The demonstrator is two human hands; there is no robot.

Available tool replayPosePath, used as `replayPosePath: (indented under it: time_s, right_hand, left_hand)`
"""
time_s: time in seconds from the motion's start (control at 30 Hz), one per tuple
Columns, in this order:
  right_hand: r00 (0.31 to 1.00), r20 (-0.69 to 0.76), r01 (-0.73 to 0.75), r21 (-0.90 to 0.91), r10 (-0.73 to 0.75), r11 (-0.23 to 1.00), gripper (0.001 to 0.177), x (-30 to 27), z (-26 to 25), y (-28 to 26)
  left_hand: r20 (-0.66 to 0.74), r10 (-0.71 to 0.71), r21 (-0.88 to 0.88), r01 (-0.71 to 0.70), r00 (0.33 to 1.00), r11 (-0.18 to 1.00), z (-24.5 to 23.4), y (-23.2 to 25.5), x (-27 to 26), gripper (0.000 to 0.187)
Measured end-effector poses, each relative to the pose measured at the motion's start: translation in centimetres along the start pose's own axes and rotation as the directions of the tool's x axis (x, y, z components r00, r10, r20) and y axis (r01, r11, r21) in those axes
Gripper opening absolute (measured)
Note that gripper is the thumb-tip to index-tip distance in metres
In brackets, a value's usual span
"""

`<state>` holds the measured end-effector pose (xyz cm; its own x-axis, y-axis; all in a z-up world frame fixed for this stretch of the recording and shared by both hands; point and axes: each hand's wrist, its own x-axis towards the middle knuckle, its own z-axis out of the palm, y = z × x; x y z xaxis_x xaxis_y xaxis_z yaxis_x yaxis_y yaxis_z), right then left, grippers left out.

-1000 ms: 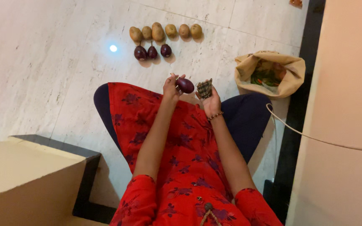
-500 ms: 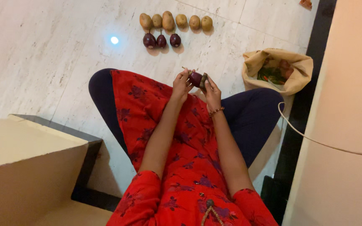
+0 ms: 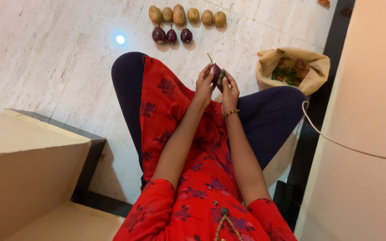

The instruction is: The person sits on the floor and peels the skin off several eggplants using a small knife. They place the peeled eggplants in a row on the floor next to a line of potatoes. The person also handles an onion and a cloth during the process.

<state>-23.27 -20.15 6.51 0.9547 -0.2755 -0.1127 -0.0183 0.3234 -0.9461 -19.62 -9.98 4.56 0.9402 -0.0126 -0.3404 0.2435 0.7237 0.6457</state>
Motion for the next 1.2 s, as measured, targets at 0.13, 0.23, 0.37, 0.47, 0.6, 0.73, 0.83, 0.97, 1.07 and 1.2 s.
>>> replayPosePath:
  time_s: [0.13, 0.23, 0.37, 0.47, 0.6, 0.73, 0.83, 0.97, 1.07, 1.2]
  right_hand:
    - [0.903, 0.206, 0.424, -0.563, -0.377, 0.71, 0.032, -0.3, -1.0, -1.7]
    - [0.898, 0.262, 0.437, -0.63, -0.355, 0.641, 0.03, 0.3, -1.2, -3.8]
    - [0.964, 0.233, 0.225, -0.468, -0.127, 0.855, 0.033, 2.6, -0.7, -7.4]
    - [0.974, 0.22, -0.002, -0.263, 0.062, 0.965, 0.036, 4.7, 0.0, -8.7]
    - [0.961, 0.192, -0.17, -0.152, 0.198, 0.974, 0.032, 5.6, -0.3, -7.8]
    - [0.956, 0.204, -0.184, -0.146, 0.212, 0.972, 0.03, 6.0, -0.6, -6.1]
    - [0.945, 0.157, -0.282, -0.054, 0.287, 0.958, 0.029, 6.6, -1.2, -4.9]
    - [0.935, 0.153, -0.319, -0.021, 0.319, 0.947, 0.026, 7.6, -2.5, -3.9]
    - [0.927, 0.134, -0.355, 0.012, 0.351, 0.935, 0.023, 8.4, -2.5, -3.5]
    - [0.927, 0.177, -0.35, 0.084, 0.332, 0.933, 0.02, 9.3, -2.9, -2.9]
  left_hand:
    - [0.03, 0.018, 0.072, -0.02, 0.999, 0.997, 0.9, -0.3, -0.6, 0.044]
    - [0.094, 0.093, 0.164, -0.107, 0.991, 0.981, 0.5, -1.6, -0.2, 0.041]
    - [0.205, 0.012, 0.252, -0.065, 0.979, 0.965, 0.8, -1.1, 2.0, 0.041]
    - [0.254, -0.156, 0.335, 0.064, 0.955, 0.94, 0.4, 1.3, 2.0, 0.044]
    - [0.261, -0.227, 0.456, 0.087, 0.938, 0.886, -0.4, 3.2, 4.1, 0.043]
    - [0.184, -0.247, 0.57, 0.102, 0.951, 0.815, -1.5, 2.3, 4.9, 0.046]
    - [0.221, -0.242, 0.603, 0.062, 0.945, 0.795, -1.6, 2.3, 4.1, 0.052]
    - [0.346, -0.193, 0.657, -0.091, 0.918, 0.748, -1.2, 3.1, 3.3, 0.064]
    - [0.404, -0.119, 0.699, -0.222, 0.907, 0.679, -1.1, 3.3, 3.1, 0.069]
    - [0.244, -0.229, 0.682, 0.001, 0.942, 0.731, -0.4, 3.4, 3.6, 0.083]
